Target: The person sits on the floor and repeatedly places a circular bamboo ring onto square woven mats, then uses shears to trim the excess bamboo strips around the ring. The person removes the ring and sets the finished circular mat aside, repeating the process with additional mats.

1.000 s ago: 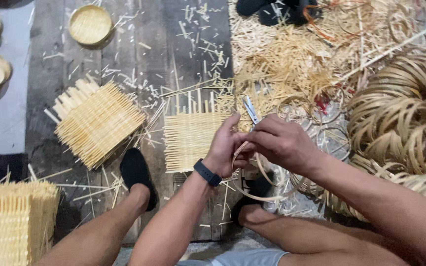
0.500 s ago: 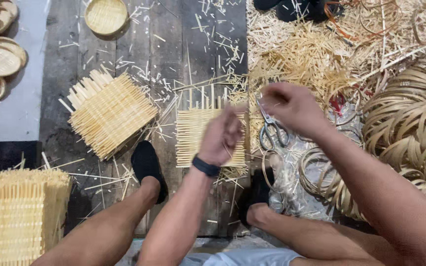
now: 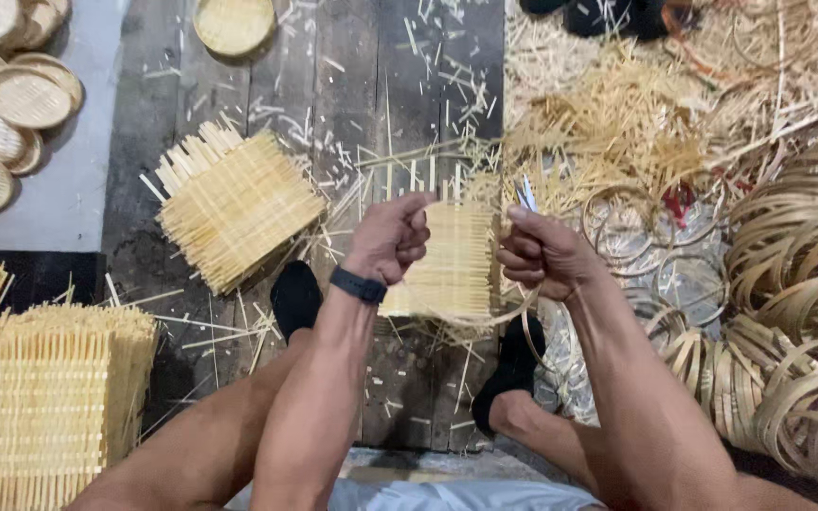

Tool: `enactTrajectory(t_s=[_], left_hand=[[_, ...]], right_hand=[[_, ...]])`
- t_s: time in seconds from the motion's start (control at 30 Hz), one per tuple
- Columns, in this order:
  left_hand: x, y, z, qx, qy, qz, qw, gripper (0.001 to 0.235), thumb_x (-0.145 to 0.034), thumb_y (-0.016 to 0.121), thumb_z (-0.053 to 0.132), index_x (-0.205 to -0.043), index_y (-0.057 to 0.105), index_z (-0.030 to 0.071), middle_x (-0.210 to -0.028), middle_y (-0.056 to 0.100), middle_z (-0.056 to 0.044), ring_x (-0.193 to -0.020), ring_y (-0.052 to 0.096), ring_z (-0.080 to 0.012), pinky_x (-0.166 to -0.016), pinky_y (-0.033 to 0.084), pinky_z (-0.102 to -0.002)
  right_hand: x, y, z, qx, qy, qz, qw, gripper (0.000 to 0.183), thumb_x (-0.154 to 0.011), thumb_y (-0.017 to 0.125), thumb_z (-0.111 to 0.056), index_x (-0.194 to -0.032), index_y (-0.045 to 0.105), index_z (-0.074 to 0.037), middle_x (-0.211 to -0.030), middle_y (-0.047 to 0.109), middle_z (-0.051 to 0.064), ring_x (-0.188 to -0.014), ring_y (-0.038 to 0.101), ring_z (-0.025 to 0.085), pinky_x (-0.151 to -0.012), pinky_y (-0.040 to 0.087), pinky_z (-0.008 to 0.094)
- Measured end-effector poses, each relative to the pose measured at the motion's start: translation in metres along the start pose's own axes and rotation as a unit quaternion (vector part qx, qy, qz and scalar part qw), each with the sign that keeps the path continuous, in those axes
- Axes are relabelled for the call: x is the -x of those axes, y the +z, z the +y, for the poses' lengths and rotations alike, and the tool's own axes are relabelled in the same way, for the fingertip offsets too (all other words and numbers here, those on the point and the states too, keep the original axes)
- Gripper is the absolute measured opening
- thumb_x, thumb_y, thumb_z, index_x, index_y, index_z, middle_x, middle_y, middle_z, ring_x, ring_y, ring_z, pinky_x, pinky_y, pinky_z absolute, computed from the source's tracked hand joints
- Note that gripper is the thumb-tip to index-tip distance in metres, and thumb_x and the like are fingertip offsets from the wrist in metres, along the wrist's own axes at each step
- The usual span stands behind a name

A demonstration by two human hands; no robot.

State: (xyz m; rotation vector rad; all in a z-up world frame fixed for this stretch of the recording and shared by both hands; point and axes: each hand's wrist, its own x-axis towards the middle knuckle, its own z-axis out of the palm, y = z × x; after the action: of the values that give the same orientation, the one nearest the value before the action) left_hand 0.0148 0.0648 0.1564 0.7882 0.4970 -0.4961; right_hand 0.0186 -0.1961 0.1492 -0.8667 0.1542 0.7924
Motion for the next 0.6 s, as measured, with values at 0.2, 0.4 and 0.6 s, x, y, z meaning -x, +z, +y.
enactTrajectory(t_s=[0.2, 0.4, 0.6], left_hand=[[-0.014, -0.039, -0.010, 0.010, 0.017, 0.037, 0.999, 0.024, -0.090, 0.077, 0.026, -0.077, 0.066, 0.009, -0.052, 0.047, 0.006, -0.040, 0.037, -0.0041, -0.035, 0.027, -0.020], [-0.053, -0.111, -0.076, -0.166, 0.198, 0.177, 0.950, 0.016, -0.084, 0.078, 0.019, -0.091, 0.072, 0.006, -0.076, 0.070, -0.003, -0.064, 0.064, -0.0106, -0.055, 0.052, -0.024], [-0.070, -0.159, -0.116, -0.517, 0.289, 0.293, 0.751, 0.018, -0.075, 0.079, 0.010, -0.092, 0.080, 0.006, -0.087, 0.077, -0.014, -0.077, 0.075, -0.0256, -0.073, 0.058, -0.036]], right_hand=[[0.002, 0.003, 0.008, 0.128, 0.009, 0.158, 0.979, 0.024, -0.091, 0.070, -0.027, -0.076, 0.064, -0.009, -0.067, 0.063, 0.003, -0.053, 0.052, 0.011, -0.049, 0.048, 0.023], [-0.032, -0.027, 0.065, 0.342, -0.005, 0.340, 0.876, 0.016, -0.085, 0.079, -0.009, -0.098, 0.070, -0.006, -0.077, 0.074, 0.007, -0.062, 0.068, 0.017, -0.055, 0.055, 0.033], [-0.067, -0.057, 0.126, 0.581, -0.121, 0.367, 0.716, 0.018, -0.079, 0.086, -0.013, -0.094, 0.081, -0.005, -0.080, 0.077, 0.012, -0.071, 0.074, 0.021, -0.071, 0.059, 0.036]])
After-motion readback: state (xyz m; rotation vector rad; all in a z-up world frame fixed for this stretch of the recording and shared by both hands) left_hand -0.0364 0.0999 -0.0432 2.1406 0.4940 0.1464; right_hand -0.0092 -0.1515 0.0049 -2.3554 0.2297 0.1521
